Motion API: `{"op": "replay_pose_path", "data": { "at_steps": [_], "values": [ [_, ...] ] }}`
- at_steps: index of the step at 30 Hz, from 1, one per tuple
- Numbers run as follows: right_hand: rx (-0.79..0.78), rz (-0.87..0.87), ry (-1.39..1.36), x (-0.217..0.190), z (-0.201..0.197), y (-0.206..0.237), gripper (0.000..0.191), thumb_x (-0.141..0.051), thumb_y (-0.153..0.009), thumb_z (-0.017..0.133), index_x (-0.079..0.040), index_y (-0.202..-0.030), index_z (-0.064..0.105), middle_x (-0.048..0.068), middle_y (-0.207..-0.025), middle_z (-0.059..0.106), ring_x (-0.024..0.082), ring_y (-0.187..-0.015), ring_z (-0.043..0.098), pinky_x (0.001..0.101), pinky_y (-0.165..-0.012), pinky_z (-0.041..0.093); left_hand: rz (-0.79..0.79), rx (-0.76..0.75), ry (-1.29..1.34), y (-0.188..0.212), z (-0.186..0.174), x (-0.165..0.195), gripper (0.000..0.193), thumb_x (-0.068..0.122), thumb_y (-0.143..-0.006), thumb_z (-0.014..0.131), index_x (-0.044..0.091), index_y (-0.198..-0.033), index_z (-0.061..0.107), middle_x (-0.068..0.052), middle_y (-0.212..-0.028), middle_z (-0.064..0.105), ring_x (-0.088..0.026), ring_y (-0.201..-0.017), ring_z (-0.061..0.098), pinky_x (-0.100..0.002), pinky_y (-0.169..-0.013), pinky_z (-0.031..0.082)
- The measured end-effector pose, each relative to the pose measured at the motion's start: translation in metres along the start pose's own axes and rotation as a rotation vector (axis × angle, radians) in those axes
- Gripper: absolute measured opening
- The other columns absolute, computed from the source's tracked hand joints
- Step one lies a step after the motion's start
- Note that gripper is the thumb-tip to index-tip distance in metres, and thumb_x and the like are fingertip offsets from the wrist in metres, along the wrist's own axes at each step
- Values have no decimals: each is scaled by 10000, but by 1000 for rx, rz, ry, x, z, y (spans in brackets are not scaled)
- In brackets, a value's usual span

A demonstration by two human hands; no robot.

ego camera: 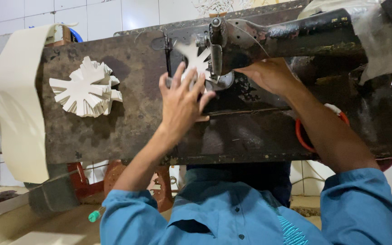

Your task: The person sits on the floor cutting strips of light-colored material into small pieces with scissors, then moves to a treadle sewing machine and stitches the cut pieces together into flower-shaped decorative pieces, stacking finished pieces on the machine table and trimming threads with scissors.

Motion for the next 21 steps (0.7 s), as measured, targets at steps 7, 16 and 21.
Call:
{"op": "replay_pose_path", "data": {
  "at_steps": [7, 16, 21],
  "values": [
    [-213, -175, -277, -12, 13, 5, 330, -47, -1020, 620, 36, -1340, 620, 169, -1373, 648, 278, -1307, 619, 449, -1223, 461, -83, -43, 56, 15, -20, 42, 774, 602, -900, 704, -68, -1283, 641, -220, -1243, 634, -381, -1323, 517, -597, -1133, 309],
    [-294, -248, -290, 0, 4, -1, 271, -111, -1062, 618, 3, -1300, 676, 139, -1347, 680, 242, -1275, 649, 439, -1217, 481, -85, 10, 267, 24, -26, 81, 829, 601, -852, 724, -108, -1263, 597, -199, -1168, 616, -344, -1161, 589, -450, -1028, 418],
    [-44, -123, 4, 8, -6, -4, 246, -93, -998, 653, 49, -1189, 717, 144, -1216, 732, 214, -1080, 710, 344, -984, 553, -162, -53, 412, 27, -16, 70, 572, 498, -891, 771, 21, -1185, 655, -123, -1156, 642, -310, -1113, 612, -448, -997, 459]
  ]
}}
Point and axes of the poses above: each hand's wrist, its own y-axis away from the middle knuckle, its own z-axis out of the palm, x = y × z, the point moved 2 cm from there along -y, towards the middle knuckle
